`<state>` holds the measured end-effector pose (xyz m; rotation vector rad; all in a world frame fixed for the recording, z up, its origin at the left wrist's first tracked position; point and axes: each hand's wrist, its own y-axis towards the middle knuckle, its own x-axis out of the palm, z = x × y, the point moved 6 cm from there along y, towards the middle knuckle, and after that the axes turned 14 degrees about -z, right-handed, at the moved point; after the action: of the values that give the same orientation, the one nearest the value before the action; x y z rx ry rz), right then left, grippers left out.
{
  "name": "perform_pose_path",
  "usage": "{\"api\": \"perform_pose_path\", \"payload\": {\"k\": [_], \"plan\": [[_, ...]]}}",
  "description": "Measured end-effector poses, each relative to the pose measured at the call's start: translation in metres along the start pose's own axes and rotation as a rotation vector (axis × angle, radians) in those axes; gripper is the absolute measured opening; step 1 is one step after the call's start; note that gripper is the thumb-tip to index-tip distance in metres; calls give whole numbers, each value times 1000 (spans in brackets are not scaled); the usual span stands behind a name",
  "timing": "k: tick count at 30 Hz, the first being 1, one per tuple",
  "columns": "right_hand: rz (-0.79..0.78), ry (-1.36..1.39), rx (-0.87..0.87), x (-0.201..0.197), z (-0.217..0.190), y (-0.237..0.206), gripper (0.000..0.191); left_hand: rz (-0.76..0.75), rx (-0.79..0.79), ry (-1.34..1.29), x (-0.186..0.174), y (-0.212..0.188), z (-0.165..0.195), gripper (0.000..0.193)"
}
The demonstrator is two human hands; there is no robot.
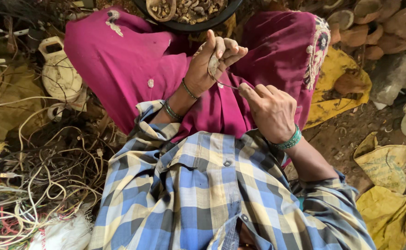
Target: The person sits on the ground and uses a knife to scrape the dried husk and flesh from the inside of coconut shell halves, rotating each shell to clean its inner surface and placing finished shells aside while discarding scrapings into a bowl.
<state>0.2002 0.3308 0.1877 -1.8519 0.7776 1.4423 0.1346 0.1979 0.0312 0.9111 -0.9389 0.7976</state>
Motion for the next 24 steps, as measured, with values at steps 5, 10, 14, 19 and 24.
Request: {"api": "perform_pose_path", "payload": {"k": [5,10,14,19,24], "plan": [[-22,-79,-62,3,-5,1,29,-13,-40,39,7,1,0,68],[-56,-156,-79,8,-11,7,34,52,5,84,2,0,1,85],[-78,-221,-32,18,-17,13,31,75,73,186,-5,-4,5,89],[-11,-211,16,31,-25,15,30,224,116,245,-22,-13,8,87],[19,-222,88,46,-28,29,24,263,257,274,-27,-18,12,83]]}}
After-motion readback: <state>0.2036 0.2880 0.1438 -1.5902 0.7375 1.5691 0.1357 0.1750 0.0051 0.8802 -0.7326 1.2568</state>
